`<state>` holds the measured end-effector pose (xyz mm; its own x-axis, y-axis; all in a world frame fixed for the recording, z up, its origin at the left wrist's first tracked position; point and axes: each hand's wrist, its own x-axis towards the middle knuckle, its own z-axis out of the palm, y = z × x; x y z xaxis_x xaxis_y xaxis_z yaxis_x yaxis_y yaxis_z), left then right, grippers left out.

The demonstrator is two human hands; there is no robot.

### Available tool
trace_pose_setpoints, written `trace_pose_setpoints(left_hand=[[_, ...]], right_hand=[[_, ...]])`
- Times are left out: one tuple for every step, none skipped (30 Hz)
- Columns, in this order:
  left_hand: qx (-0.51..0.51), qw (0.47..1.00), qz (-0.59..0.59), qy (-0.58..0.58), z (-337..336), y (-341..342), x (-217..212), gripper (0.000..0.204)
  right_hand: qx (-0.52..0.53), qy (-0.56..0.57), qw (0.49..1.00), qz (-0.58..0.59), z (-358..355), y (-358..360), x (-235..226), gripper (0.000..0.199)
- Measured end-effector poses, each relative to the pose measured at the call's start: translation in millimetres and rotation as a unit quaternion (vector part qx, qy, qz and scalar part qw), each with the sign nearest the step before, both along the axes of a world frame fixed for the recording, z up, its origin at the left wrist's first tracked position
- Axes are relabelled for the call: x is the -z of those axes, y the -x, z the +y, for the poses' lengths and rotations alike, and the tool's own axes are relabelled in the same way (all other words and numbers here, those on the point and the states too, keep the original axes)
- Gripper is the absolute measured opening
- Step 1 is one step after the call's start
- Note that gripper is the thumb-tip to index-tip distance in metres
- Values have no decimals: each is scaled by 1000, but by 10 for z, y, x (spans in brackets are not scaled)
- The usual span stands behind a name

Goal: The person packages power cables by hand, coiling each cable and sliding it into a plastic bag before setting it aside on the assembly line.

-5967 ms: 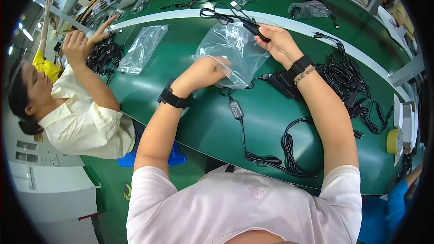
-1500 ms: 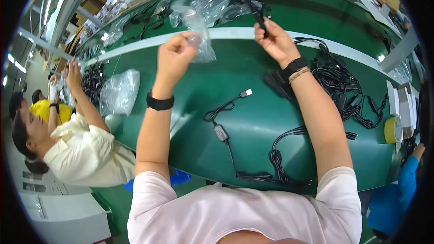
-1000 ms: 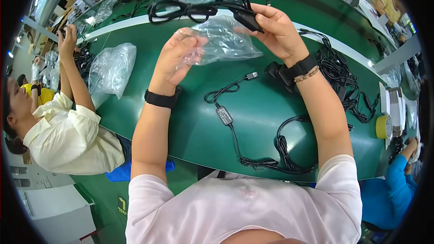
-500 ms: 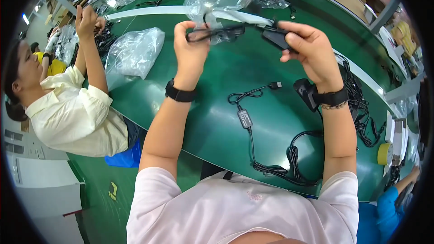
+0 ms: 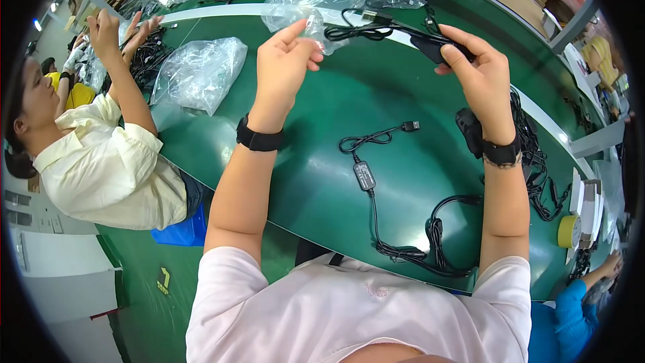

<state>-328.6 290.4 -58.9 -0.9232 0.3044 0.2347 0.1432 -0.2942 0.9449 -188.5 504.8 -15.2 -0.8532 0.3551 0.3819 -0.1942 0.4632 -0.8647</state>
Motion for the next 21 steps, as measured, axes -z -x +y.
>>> trace_pose_setpoints(left_hand=[[-24,999,24,41,-9,-1,15,23],[-47,994,47,82,-10,-6,22,23],[-48,994,47,81,-14,-12,14,23],[-78,985,64,141,-21,-20,-10,22],[-106,970,79,202,-29,-33,-33,22],[-138,970,84,182,1,-62,-50,26],[-140,970,83,182,0,-85,-70,26],[-119,981,51,146,-3,-109,-94,28],[-98,989,20,109,-6,-123,-98,31],[-97,989,19,109,-11,-119,-83,31],[-104,981,41,156,-20,-107,-61,33],[-111,971,63,203,-30,-91,-42,36],[-109,971,62,203,-42,-79,-42,36],[-121,961,79,236,-59,-78,-70,36],[-133,949,97,270,-79,-63,-87,37],[-98,971,77,205,-95,28,14,38],[-96,971,77,205,-77,21,8,38],[-76,973,65,210,-57,-3,-5,38],[-56,973,53,216,-38,-30,-25,38],[-71,962,73,254,-36,-58,-43,36],[-69,962,72,255,-37,-60,-43,36]], right_hand=[[-2,0,1000,0,-40,-20,-5,27],[-35,-35,998,29,-75,-45,-11,27],[-68,-70,994,58,-104,-64,-17,26],[-72,-92,990,75,-121,-74,-23,26],[-74,-92,990,74,-125,-82,-16,26],[-67,-149,985,63,-124,-90,-8,26],[-59,-206,975,52,-129,-97,2,26],[-58,-224,972,39,-149,-107,23,25],[-58,-224,972,39,-174,-117,26,25],[-74,-203,976,28,-202,-124,25,24],[-89,-182,979,15,-232,-135,18,24],[-118,-109,987,-3,-255,-149,-27,25],[-130,-58,990,12,-236,-134,-21,25],[-109,-25,994,0,-224,-136,-43,26],[-88,8,996,-12,-211,-136,-62,26],[-79,11,997,-24,-176,-114,-37,27],[-77,11,997,-24,-175,-104,-20,27],[-64,13,998,-19,-182,-92,-9,27],[-50,15,999,-14,-179,-86,-6,28],[-49,16,999,-16,-171,-76,1,28],[-38,35,999,-9,-159,-62,4,28]])
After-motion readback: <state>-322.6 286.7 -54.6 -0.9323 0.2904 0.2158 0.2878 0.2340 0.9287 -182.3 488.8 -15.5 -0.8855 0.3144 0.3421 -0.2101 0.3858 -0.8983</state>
